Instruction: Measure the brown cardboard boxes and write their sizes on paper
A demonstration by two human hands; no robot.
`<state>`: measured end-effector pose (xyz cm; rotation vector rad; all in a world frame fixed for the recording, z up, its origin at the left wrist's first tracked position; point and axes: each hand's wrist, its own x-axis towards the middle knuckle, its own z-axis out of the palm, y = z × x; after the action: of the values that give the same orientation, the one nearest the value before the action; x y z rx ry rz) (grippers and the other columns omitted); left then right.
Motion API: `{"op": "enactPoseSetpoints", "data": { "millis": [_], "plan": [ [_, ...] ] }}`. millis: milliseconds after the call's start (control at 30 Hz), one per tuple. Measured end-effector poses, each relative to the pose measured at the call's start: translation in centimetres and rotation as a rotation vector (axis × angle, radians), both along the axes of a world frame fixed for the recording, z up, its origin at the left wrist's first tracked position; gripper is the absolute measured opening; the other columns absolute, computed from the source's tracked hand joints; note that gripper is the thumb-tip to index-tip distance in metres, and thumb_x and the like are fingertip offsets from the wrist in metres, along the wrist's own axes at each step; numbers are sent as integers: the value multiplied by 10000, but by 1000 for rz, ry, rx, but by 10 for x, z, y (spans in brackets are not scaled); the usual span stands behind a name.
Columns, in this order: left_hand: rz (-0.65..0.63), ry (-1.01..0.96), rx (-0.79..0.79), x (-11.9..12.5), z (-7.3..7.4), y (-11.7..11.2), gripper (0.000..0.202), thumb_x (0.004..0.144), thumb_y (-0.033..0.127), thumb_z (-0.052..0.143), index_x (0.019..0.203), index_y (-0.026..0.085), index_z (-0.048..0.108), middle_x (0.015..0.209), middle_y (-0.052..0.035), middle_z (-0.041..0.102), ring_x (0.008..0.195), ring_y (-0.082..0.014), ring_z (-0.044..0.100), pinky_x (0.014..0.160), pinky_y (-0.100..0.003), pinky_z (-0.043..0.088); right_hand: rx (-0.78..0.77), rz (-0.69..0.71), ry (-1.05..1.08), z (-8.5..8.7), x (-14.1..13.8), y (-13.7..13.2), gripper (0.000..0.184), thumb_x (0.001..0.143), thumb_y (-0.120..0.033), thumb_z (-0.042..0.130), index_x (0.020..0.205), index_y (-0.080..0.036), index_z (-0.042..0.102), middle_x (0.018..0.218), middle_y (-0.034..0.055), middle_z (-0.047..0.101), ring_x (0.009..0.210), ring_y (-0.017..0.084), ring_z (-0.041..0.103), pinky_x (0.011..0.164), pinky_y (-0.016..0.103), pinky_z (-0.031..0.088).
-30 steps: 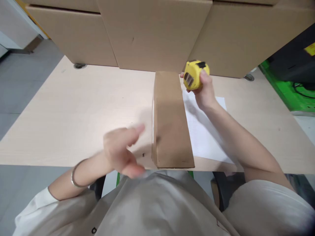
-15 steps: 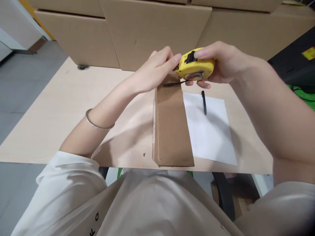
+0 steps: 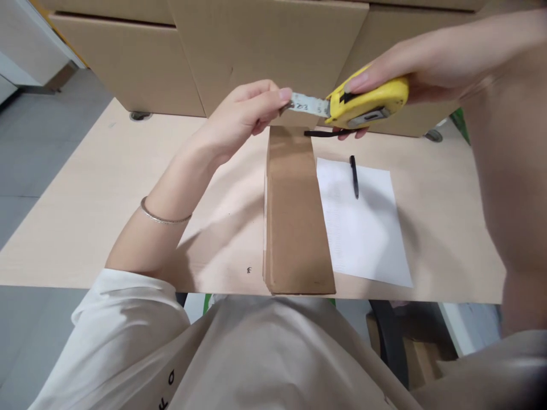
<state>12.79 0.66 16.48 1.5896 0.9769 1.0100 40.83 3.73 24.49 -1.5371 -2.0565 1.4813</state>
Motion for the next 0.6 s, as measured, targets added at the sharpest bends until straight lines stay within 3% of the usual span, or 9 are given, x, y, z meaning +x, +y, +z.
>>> {"op": "enactPoseSetpoints", "data": {
  "millis": [100,200,300,433,500,600],
  "plan": [
    [17,-19,-92,-9,-11,3,455,1089,177,625,681,193,426,719,36,343,659,-61,329,659,-238,263,-84,-14,-185,-9,-2,2,438,1201,-410,546,1168,-114,868,1129,86,868,896,116,830,804,123,629],
    [28,26,-154,-11,-22,7,463,1051,168,648,647,199,425,675,34,355,619,-76,321,606,-248,250,-150,-85,-294,-17,-12,1,507,1247,-327,403,1148,-88,839,1078,76,858,875,104,832,804,145,605],
    [21,49,-185,-12,-32,12,449,1031,209,694,655,207,448,663,31,397,604,-84,353,571,-246,257,-162,-92,-266,-20,-21,3,446,1229,-329,484,1160,-64,836,1080,110,857,852,135,836,789,169,637],
    [9,-22,-251,-14,-43,19,245,1005,265,765,842,203,593,703,38,502,603,-83,431,553,-220,284,-181,-117,-298,-21,-27,12,535,1235,-332,405,1132,-29,834,1040,88,848,879,107,837,869,188,611],
    [-13,-69,-291,-12,-46,19,111,1032,287,728,998,201,666,705,50,500,581,-87,440,546,-212,279,-190,-145,-292,-23,-32,15,523,1219,-370,456,1091,-23,826,1041,96,853,872,129,837,879,219,628],
    [-85,-88,-312,-7,-48,17,152,1083,295,634,1054,183,732,682,50,443,560,-91,407,539,-211,262,-171,-163,-265,-25,-40,16,434,1176,-397,582,1066,-52,821,1015,107,854,858,152,837,842,213,655]
  ]
}}
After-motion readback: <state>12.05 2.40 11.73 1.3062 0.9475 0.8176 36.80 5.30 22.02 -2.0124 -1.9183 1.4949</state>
